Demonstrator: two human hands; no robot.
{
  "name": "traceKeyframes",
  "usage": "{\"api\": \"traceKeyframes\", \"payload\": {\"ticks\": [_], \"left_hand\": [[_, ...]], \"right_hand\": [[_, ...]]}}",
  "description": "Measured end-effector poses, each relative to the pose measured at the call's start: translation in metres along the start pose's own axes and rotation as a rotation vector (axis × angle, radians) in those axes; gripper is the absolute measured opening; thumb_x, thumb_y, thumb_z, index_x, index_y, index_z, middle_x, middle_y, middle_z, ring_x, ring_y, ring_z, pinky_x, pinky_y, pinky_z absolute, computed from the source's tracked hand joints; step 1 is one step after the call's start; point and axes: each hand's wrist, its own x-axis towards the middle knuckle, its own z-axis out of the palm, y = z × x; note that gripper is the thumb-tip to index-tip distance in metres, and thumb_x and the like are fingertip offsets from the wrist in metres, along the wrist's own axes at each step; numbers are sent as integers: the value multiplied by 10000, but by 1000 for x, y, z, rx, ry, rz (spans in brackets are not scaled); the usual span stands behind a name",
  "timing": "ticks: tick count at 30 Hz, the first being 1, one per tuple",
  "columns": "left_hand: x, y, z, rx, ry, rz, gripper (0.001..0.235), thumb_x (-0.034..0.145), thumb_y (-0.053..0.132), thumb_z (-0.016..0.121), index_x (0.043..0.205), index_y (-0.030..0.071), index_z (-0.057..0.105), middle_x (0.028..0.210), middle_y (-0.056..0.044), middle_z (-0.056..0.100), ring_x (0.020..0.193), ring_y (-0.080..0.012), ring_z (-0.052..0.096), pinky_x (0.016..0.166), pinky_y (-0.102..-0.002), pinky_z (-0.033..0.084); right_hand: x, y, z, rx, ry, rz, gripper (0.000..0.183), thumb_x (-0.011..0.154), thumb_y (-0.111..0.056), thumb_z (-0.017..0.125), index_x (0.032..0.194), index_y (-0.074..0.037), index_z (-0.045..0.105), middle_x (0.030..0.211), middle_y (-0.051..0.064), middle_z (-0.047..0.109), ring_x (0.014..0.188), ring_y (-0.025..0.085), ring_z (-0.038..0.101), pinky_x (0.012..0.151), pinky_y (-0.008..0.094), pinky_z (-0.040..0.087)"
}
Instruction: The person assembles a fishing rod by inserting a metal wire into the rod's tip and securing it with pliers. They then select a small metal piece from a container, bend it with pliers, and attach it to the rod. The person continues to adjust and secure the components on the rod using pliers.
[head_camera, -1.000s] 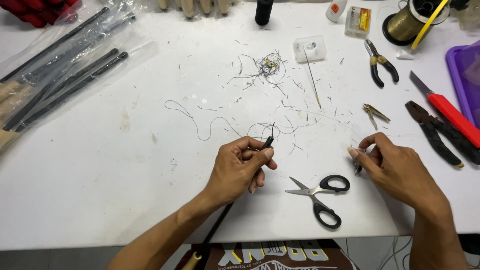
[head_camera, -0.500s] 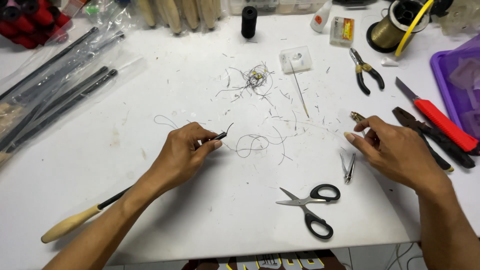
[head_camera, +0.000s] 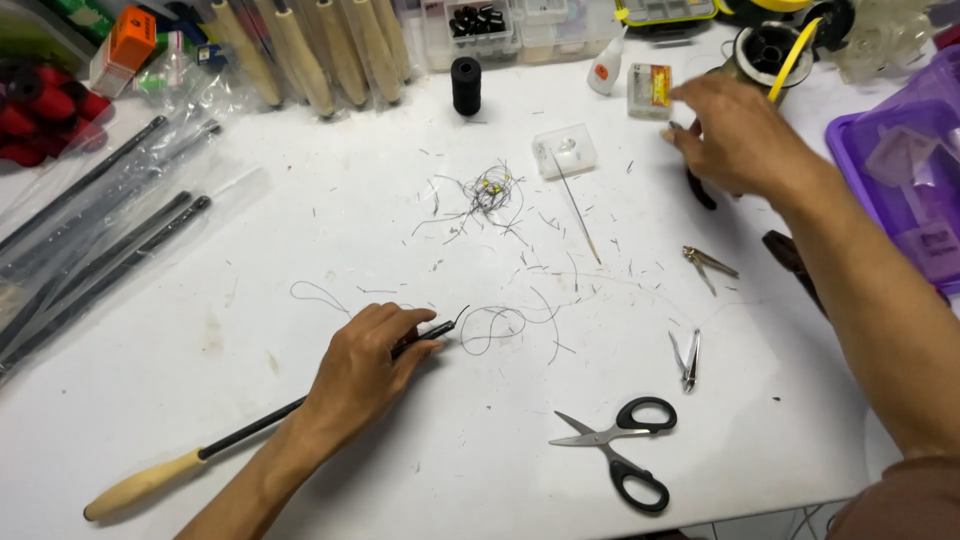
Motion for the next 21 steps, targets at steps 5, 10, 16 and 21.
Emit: {"api": "traceKeyframes", "payload": {"ticks": [5, 10, 16, 21], "left_hand": [[-2, -12, 9, 33, 28, 7, 236, 903, 271, 804, 980, 67, 714, 844, -56, 703, 746, -271, 619, 688, -404, 481], [-3, -17, 13, 24, 77, -10, 206, 919, 258, 798, 959, 74, 714, 830, -49, 677, 724, -259, 592, 666, -389, 458], [-2, -19, 14, 55, 142, 10, 197, 930, 231, 799, 978, 60, 713, 847, -53, 652, 739, -254, 583, 660, -388, 452], [-4, -17, 13, 38, 148, 8, 214, 923, 226, 805, 986, 49, 703, 883, -64, 661, 786, -264, 600, 714, -392, 484]], "right_hand": [[57, 20, 4, -78, -125, 35, 711, 939, -166, 682, 1559, 33, 398, 1610, 268, 372, 1450, 467, 345, 1164, 554, 286], [66, 9, 0, -122, -215, 113, 464, 981, -192, 699, 1378, 15, 579, 1415, 240, 578, 1218, 487, 555, 967, 595, 449], [62, 8, 0, -113, -182, 119, 708, 987, -297, 649, 1588, -13, 403, 1620, 238, 382, 1457, 464, 335, 1132, 592, 305], [64, 48, 15, -204, -99, -33, 746, 989, -313, 650, 1587, 75, 429, 1531, 338, 492, 1464, 450, 342, 1117, 568, 307]]}}
